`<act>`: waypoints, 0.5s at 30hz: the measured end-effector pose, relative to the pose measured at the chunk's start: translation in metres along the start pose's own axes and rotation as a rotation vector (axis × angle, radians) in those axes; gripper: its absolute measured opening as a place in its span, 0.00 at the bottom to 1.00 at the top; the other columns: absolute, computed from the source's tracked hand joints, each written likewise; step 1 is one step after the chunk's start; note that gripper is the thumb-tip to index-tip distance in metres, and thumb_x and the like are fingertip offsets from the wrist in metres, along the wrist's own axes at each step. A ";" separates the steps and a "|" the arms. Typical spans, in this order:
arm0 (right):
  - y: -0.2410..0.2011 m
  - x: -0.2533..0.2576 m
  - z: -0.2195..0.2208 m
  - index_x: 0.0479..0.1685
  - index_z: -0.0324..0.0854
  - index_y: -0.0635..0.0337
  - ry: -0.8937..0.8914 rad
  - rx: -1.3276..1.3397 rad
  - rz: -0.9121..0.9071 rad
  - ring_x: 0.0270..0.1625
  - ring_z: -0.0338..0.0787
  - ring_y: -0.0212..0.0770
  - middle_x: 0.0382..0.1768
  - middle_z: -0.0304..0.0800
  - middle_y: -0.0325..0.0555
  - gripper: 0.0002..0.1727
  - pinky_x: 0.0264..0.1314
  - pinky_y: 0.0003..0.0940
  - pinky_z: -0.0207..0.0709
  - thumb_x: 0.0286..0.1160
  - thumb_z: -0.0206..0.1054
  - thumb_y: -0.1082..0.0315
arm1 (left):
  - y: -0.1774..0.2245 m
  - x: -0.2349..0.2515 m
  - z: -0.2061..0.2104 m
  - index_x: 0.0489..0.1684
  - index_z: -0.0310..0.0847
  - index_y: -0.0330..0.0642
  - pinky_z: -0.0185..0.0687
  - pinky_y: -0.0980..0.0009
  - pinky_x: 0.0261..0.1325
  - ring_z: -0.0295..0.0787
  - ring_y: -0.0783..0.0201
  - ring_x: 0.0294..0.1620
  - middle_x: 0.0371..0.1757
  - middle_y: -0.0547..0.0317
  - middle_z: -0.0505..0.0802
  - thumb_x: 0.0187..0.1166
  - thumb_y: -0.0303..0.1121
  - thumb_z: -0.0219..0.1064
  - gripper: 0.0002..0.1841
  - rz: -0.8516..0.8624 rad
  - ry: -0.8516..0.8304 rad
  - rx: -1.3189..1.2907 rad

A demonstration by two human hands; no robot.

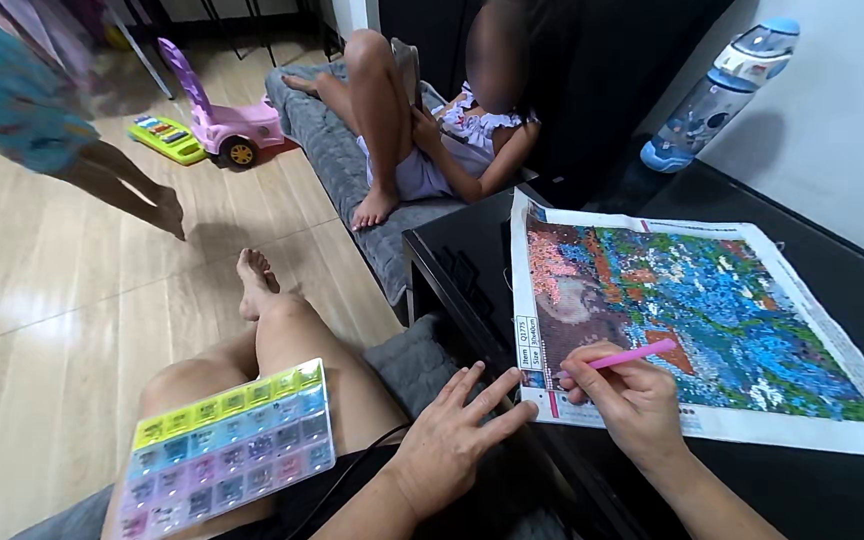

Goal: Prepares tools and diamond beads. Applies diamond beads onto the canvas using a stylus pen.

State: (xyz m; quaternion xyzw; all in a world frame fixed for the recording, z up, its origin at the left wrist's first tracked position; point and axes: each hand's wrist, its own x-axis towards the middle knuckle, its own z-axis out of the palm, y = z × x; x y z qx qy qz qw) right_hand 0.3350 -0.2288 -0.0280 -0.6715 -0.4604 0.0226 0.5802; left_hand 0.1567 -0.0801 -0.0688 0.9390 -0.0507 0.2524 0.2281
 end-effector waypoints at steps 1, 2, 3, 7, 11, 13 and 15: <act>-0.001 0.000 0.000 0.34 0.89 0.50 0.002 0.005 0.007 0.27 0.88 0.19 0.32 0.90 0.27 0.08 0.30 0.15 0.86 0.79 0.69 0.61 | 0.000 0.000 0.000 0.75 0.80 0.59 0.78 0.46 0.76 0.79 0.38 0.78 0.80 0.50 0.82 0.58 0.13 0.63 0.39 0.001 0.001 0.001; -0.001 0.000 -0.001 0.34 0.89 0.50 0.008 0.009 0.017 0.27 0.88 0.19 0.32 0.90 0.27 0.08 0.30 0.15 0.86 0.79 0.69 0.61 | 0.000 0.000 0.000 0.75 0.80 0.59 0.78 0.46 0.76 0.79 0.38 0.78 0.80 0.50 0.82 0.58 0.13 0.63 0.39 0.003 0.002 0.001; -0.002 0.000 -0.001 0.34 0.89 0.50 0.018 0.014 0.024 0.27 0.88 0.20 0.32 0.91 0.27 0.08 0.29 0.16 0.87 0.79 0.69 0.60 | 0.000 0.000 0.000 0.75 0.80 0.59 0.78 0.47 0.76 0.79 0.38 0.78 0.80 0.50 0.82 0.58 0.13 0.63 0.39 0.004 0.002 0.000; -0.001 0.001 -0.002 0.34 0.88 0.50 0.021 0.006 0.019 0.27 0.89 0.20 0.33 0.91 0.26 0.08 0.29 0.17 0.87 0.79 0.68 0.60 | 0.000 0.000 0.000 0.75 0.81 0.59 0.78 0.46 0.75 0.80 0.38 0.77 0.80 0.49 0.83 0.59 0.13 0.63 0.39 -0.002 0.003 -0.006; 0.000 0.000 0.000 0.33 0.89 0.51 0.008 0.008 0.009 0.27 0.88 0.20 0.33 0.91 0.27 0.08 0.30 0.16 0.86 0.78 0.69 0.61 | 0.000 0.000 0.000 0.74 0.81 0.59 0.78 0.46 0.75 0.80 0.37 0.77 0.80 0.49 0.82 0.58 0.13 0.63 0.39 -0.003 -0.006 -0.010; 0.000 0.000 0.000 0.33 0.89 0.51 0.010 0.005 0.004 0.28 0.88 0.20 0.33 0.91 0.27 0.08 0.30 0.15 0.86 0.78 0.69 0.61 | 0.000 0.001 -0.001 0.74 0.81 0.59 0.78 0.47 0.75 0.80 0.38 0.77 0.80 0.49 0.83 0.59 0.13 0.63 0.39 -0.002 -0.004 -0.004; -0.001 0.000 -0.001 0.34 0.89 0.51 0.013 -0.004 -0.004 0.28 0.89 0.19 0.33 0.91 0.27 0.08 0.30 0.16 0.87 0.79 0.69 0.60 | 0.000 0.001 -0.001 0.75 0.81 0.59 0.78 0.46 0.75 0.80 0.38 0.77 0.80 0.49 0.82 0.58 0.13 0.63 0.39 0.000 -0.001 -0.009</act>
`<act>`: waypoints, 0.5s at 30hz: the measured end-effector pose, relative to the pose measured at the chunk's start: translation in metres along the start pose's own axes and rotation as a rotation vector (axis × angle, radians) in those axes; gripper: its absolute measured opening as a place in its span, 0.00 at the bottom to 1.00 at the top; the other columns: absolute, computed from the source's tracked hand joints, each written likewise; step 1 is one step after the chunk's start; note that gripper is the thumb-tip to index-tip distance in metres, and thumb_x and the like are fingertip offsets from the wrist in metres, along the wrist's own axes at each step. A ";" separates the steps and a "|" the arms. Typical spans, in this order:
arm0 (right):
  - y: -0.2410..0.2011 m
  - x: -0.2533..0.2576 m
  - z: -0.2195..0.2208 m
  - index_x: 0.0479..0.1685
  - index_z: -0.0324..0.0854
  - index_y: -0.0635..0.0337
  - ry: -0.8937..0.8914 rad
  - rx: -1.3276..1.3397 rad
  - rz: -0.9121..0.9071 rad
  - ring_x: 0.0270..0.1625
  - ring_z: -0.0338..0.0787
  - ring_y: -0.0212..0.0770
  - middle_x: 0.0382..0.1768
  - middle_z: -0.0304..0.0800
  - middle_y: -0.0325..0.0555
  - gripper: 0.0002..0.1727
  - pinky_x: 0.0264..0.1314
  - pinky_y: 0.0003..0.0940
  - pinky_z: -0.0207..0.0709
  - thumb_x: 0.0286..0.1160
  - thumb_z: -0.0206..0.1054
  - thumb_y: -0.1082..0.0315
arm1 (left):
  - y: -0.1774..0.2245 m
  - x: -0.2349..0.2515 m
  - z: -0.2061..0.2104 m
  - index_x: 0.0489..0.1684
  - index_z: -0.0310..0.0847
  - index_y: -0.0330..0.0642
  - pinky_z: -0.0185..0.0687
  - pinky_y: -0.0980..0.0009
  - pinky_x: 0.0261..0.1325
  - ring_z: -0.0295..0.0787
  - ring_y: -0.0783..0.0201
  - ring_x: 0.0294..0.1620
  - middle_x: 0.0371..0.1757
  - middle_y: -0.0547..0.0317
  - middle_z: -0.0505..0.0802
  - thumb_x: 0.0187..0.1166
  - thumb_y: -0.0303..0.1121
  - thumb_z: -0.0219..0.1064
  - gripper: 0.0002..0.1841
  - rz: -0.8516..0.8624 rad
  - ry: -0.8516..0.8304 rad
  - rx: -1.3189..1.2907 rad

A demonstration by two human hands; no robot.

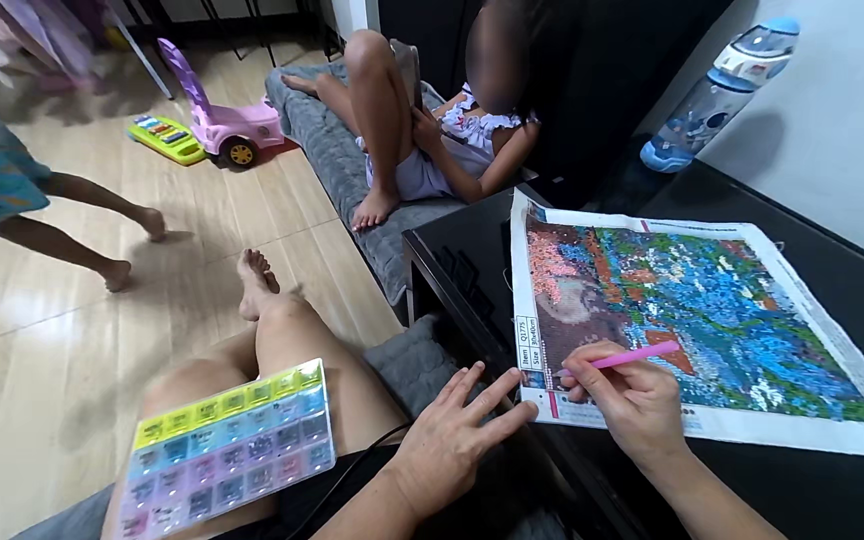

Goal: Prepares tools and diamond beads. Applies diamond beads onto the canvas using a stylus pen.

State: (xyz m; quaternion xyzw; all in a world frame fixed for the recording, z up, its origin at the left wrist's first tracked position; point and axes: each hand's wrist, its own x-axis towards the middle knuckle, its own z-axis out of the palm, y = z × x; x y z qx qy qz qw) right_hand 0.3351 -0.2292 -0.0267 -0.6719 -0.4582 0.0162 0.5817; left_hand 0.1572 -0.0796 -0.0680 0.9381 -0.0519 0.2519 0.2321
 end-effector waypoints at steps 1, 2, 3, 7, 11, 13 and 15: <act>-0.001 0.000 0.000 0.35 0.89 0.50 -0.001 -0.001 -0.003 0.28 0.89 0.19 0.33 0.91 0.26 0.08 0.31 0.16 0.87 0.80 0.69 0.60 | 0.000 0.000 0.000 0.75 0.81 0.58 0.78 0.46 0.75 0.80 0.38 0.78 0.80 0.49 0.82 0.58 0.13 0.64 0.39 -0.001 0.002 -0.006; -0.001 0.000 0.000 0.35 0.89 0.49 -0.001 0.000 -0.005 0.29 0.89 0.20 0.33 0.91 0.26 0.08 0.31 0.16 0.87 0.80 0.69 0.60 | 0.000 -0.001 0.000 0.75 0.81 0.58 0.78 0.45 0.75 0.80 0.38 0.78 0.80 0.49 0.82 0.57 0.13 0.64 0.40 -0.002 0.004 -0.011; -0.001 0.000 0.001 0.35 0.88 0.49 0.000 0.001 -0.007 0.29 0.89 0.20 0.33 0.91 0.26 0.08 0.31 0.16 0.87 0.80 0.69 0.60 | 0.000 -0.001 0.000 0.75 0.81 0.58 0.78 0.45 0.75 0.80 0.38 0.78 0.80 0.49 0.82 0.57 0.13 0.64 0.40 -0.003 0.004 -0.010; 0.000 0.000 0.001 0.33 0.88 0.51 -0.014 -0.003 -0.008 0.28 0.88 0.19 0.33 0.90 0.27 0.08 0.31 0.15 0.86 0.79 0.68 0.61 | 0.001 -0.001 0.001 0.74 0.81 0.58 0.79 0.46 0.75 0.80 0.38 0.77 0.80 0.49 0.82 0.58 0.13 0.63 0.39 -0.007 0.006 -0.003; -0.001 0.001 0.000 0.34 0.89 0.50 0.001 0.016 0.015 0.28 0.89 0.20 0.33 0.91 0.27 0.08 0.30 0.16 0.87 0.79 0.68 0.62 | 0.000 0.000 0.001 0.75 0.81 0.59 0.78 0.46 0.75 0.80 0.37 0.78 0.80 0.49 0.82 0.57 0.13 0.64 0.40 0.002 0.005 0.007; -0.002 0.001 -0.001 0.35 0.89 0.50 0.018 0.023 0.035 0.27 0.89 0.21 0.34 0.91 0.26 0.07 0.30 0.17 0.87 0.79 0.68 0.62 | 0.000 -0.001 0.001 0.75 0.80 0.59 0.78 0.47 0.76 0.80 0.38 0.78 0.80 0.49 0.82 0.58 0.13 0.64 0.40 0.003 0.004 0.005; -0.001 0.000 0.000 0.35 0.89 0.52 0.024 0.020 0.046 0.27 0.89 0.20 0.34 0.92 0.27 0.07 0.30 0.17 0.87 0.78 0.68 0.64 | 0.001 -0.002 0.001 0.75 0.80 0.58 0.78 0.46 0.76 0.79 0.38 0.78 0.80 0.49 0.82 0.58 0.13 0.64 0.40 -0.003 0.003 0.000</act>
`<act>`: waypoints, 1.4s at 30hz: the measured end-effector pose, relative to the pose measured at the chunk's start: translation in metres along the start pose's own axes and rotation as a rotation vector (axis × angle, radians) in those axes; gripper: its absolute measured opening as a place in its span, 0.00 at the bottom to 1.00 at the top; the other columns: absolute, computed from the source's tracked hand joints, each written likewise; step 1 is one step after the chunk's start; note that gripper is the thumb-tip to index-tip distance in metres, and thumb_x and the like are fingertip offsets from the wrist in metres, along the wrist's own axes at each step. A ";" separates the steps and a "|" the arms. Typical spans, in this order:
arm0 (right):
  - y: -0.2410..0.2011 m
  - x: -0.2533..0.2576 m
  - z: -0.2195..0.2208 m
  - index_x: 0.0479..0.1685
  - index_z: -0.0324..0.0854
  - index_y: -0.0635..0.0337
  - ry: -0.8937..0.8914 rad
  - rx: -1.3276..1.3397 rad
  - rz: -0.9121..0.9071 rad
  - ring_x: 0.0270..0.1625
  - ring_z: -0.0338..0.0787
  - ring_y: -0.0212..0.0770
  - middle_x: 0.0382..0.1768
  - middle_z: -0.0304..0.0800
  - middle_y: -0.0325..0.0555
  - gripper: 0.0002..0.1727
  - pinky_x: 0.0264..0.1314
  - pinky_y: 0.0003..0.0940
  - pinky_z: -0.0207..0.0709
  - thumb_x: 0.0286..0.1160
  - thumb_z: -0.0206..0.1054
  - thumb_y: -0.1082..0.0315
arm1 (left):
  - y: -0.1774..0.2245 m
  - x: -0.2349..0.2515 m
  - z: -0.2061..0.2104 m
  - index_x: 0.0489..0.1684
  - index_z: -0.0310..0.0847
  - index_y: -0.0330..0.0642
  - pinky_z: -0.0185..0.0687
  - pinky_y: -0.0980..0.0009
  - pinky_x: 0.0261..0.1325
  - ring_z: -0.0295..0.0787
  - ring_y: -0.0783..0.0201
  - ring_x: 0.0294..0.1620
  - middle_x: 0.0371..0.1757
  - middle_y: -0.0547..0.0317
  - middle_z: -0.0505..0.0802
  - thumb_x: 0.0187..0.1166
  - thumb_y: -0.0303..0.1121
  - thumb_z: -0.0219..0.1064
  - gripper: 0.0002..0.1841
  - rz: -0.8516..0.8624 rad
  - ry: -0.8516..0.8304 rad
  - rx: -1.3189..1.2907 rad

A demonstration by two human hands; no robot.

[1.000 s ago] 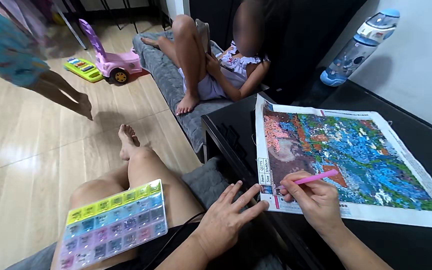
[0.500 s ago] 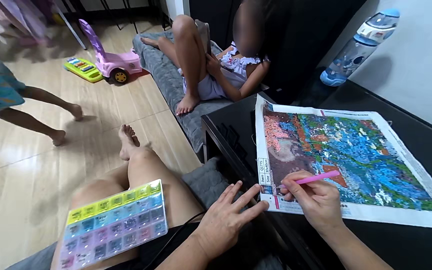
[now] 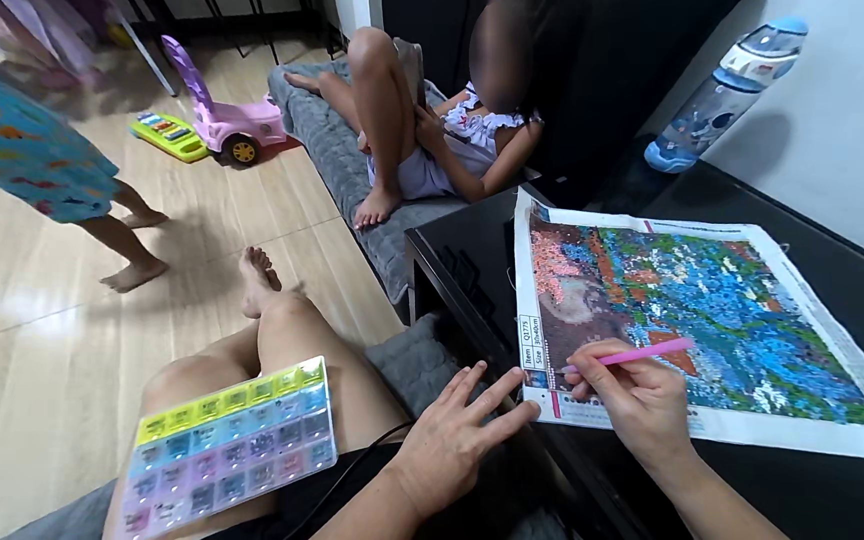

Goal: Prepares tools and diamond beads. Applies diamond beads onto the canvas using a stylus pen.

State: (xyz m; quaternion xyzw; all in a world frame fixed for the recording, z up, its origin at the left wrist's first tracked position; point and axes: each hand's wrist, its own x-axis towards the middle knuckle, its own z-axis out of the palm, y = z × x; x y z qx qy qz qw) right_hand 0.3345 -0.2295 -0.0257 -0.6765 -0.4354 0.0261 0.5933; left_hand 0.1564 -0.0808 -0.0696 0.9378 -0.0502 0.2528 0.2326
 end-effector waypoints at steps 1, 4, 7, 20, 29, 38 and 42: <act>0.000 0.000 0.000 0.34 0.89 0.52 -0.001 0.000 0.005 0.27 0.89 0.20 0.33 0.92 0.27 0.07 0.30 0.17 0.87 0.78 0.68 0.64 | 0.000 0.000 0.000 0.75 0.80 0.58 0.78 0.46 0.75 0.79 0.38 0.78 0.80 0.49 0.82 0.58 0.12 0.64 0.40 0.000 0.000 -0.001; 0.001 0.000 0.001 0.34 0.89 0.53 -0.007 -0.003 0.003 0.27 0.89 0.20 0.33 0.91 0.27 0.07 0.30 0.16 0.87 0.78 0.68 0.64 | 0.000 0.000 0.000 0.75 0.80 0.58 0.78 0.46 0.76 0.79 0.37 0.78 0.80 0.48 0.82 0.57 0.12 0.64 0.40 0.003 0.000 -0.003; 0.002 0.000 0.001 0.34 0.89 0.52 -0.017 -0.007 -0.015 0.27 0.89 0.20 0.32 0.91 0.27 0.07 0.30 0.16 0.87 0.78 0.69 0.62 | 0.000 0.001 0.000 0.75 0.81 0.59 0.78 0.46 0.75 0.79 0.37 0.78 0.80 0.49 0.82 0.57 0.12 0.64 0.40 -0.001 0.002 -0.003; 0.001 0.000 0.001 0.34 0.89 0.52 -0.011 0.009 0.007 0.27 0.89 0.20 0.33 0.91 0.27 0.07 0.30 0.17 0.87 0.77 0.68 0.65 | 0.001 0.000 0.000 0.75 0.80 0.59 0.78 0.47 0.75 0.79 0.38 0.78 0.80 0.50 0.82 0.57 0.13 0.63 0.40 -0.007 -0.008 0.007; 0.000 0.001 0.001 0.35 0.89 0.49 -0.013 -0.006 -0.043 0.28 0.89 0.20 0.34 0.91 0.26 0.07 0.30 0.16 0.87 0.79 0.69 0.61 | 0.001 0.000 0.000 0.75 0.80 0.59 0.79 0.47 0.75 0.80 0.38 0.78 0.81 0.50 0.81 0.57 0.12 0.64 0.40 -0.010 -0.004 -0.001; 0.003 0.001 0.001 0.33 0.88 0.52 -0.036 -0.026 -0.068 0.28 0.88 0.19 0.33 0.91 0.28 0.08 0.31 0.15 0.86 0.79 0.68 0.62 | 0.000 0.001 -0.001 0.75 0.80 0.59 0.79 0.46 0.75 0.80 0.38 0.77 0.80 0.50 0.82 0.57 0.12 0.64 0.40 0.000 -0.014 0.015; 0.000 0.000 -0.001 0.34 0.89 0.50 -0.025 -0.007 -0.027 0.28 0.89 0.20 0.33 0.91 0.26 0.08 0.30 0.16 0.87 0.79 0.68 0.61 | -0.001 0.001 -0.002 0.75 0.81 0.59 0.78 0.46 0.75 0.79 0.38 0.78 0.80 0.50 0.82 0.57 0.12 0.64 0.40 0.004 -0.013 0.005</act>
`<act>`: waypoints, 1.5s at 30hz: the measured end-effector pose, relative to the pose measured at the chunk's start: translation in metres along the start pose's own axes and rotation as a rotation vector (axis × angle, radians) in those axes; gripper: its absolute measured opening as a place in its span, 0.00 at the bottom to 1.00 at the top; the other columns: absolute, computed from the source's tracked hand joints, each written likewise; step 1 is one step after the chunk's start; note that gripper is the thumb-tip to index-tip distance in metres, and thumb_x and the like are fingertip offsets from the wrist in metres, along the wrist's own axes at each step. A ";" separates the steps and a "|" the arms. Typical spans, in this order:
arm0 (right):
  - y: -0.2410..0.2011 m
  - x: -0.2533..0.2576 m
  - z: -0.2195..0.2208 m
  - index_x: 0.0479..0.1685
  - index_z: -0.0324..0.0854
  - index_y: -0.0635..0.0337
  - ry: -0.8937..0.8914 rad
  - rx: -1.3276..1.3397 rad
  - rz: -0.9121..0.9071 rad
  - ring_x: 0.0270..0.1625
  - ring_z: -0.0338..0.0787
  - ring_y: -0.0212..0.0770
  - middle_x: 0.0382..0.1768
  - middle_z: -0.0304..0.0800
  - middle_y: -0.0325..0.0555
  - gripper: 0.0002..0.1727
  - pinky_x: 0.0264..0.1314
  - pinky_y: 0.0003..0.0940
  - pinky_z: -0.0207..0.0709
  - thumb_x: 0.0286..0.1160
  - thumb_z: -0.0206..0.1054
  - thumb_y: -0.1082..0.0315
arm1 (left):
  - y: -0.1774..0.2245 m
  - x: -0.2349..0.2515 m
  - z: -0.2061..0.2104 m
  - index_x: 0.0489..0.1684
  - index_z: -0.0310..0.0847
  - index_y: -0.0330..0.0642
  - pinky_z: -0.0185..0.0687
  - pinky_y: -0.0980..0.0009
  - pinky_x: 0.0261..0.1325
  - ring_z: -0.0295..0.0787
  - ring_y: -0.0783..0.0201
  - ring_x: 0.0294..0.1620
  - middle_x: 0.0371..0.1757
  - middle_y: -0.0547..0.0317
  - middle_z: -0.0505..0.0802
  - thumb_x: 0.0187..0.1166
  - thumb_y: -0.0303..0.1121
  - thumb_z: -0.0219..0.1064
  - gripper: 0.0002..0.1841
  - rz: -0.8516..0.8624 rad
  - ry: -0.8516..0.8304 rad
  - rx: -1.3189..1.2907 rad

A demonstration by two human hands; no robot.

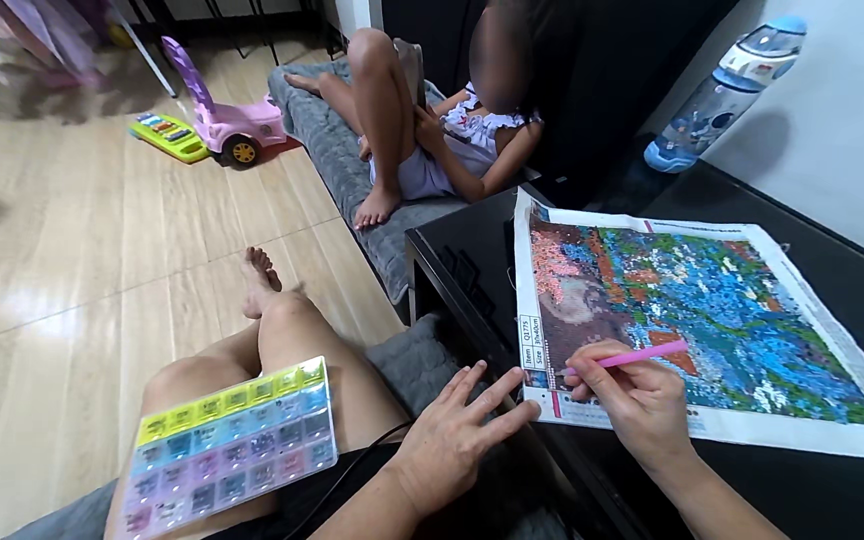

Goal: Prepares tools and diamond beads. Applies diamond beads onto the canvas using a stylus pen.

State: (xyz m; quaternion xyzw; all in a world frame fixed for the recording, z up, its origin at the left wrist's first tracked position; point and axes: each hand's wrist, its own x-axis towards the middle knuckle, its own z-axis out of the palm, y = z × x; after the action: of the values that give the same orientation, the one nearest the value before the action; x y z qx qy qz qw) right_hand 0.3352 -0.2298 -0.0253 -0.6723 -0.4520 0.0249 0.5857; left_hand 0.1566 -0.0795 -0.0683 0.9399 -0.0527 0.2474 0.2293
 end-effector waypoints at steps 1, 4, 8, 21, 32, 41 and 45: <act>-0.001 0.000 -0.001 0.34 0.89 0.49 -0.001 -0.002 0.006 0.28 0.89 0.20 0.33 0.91 0.26 0.08 0.30 0.16 0.87 0.79 0.68 0.60 | 0.000 0.000 -0.001 0.75 0.81 0.59 0.78 0.46 0.75 0.79 0.38 0.78 0.80 0.50 0.82 0.58 0.12 0.64 0.40 -0.002 -0.002 0.001; -0.001 -0.002 0.000 0.33 0.89 0.50 -0.003 -0.003 0.008 0.26 0.87 0.20 0.32 0.90 0.27 0.08 0.28 0.16 0.86 0.79 0.68 0.61 | 0.001 0.000 -0.002 0.74 0.81 0.58 0.79 0.45 0.74 0.80 0.37 0.78 0.80 0.49 0.82 0.56 0.12 0.65 0.40 -0.007 -0.010 -0.008; 0.000 -0.001 0.000 0.33 0.89 0.50 -0.012 0.001 0.000 0.26 0.87 0.20 0.32 0.91 0.27 0.09 0.28 0.15 0.85 0.79 0.68 0.61 | 0.000 0.000 -0.001 0.76 0.80 0.58 0.78 0.46 0.75 0.79 0.38 0.78 0.80 0.50 0.82 0.55 0.12 0.65 0.42 -0.002 -0.015 -0.005; 0.000 -0.001 0.001 0.33 0.89 0.50 -0.006 0.000 0.016 0.26 0.88 0.20 0.32 0.91 0.26 0.08 0.29 0.15 0.86 0.79 0.68 0.60 | 0.000 0.000 0.000 0.75 0.81 0.58 0.79 0.46 0.75 0.80 0.38 0.78 0.80 0.49 0.82 0.55 0.12 0.64 0.41 -0.002 -0.003 0.000; -0.001 -0.001 0.001 0.34 0.89 0.49 -0.002 0.006 0.002 0.26 0.88 0.20 0.32 0.91 0.27 0.08 0.28 0.16 0.86 0.80 0.68 0.60 | 0.001 0.000 0.001 0.75 0.81 0.58 0.79 0.47 0.75 0.80 0.38 0.77 0.80 0.50 0.82 0.57 0.12 0.64 0.40 -0.008 0.006 -0.003; -0.007 -0.004 0.004 0.35 0.89 0.47 -0.054 0.037 -0.048 0.29 0.88 0.20 0.32 0.91 0.28 0.09 0.31 0.14 0.85 0.82 0.67 0.57 | 0.000 -0.001 0.001 0.75 0.80 0.59 0.78 0.46 0.75 0.80 0.38 0.78 0.81 0.49 0.82 0.58 0.13 0.65 0.39 -0.005 0.005 -0.012; -0.006 -0.005 0.004 0.34 0.88 0.48 -0.071 0.027 -0.046 0.29 0.87 0.19 0.31 0.90 0.27 0.10 0.32 0.14 0.84 0.82 0.67 0.57 | -0.001 -0.004 0.002 0.78 0.78 0.59 0.78 0.46 0.76 0.79 0.38 0.78 0.81 0.49 0.81 0.57 0.12 0.65 0.42 0.001 -0.006 -0.012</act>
State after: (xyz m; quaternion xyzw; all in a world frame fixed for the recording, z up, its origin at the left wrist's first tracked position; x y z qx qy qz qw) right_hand 0.3265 -0.2302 -0.0241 -0.6524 -0.4873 0.0413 0.5789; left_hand 0.1542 -0.0793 -0.0724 0.9392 -0.0553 0.2444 0.2348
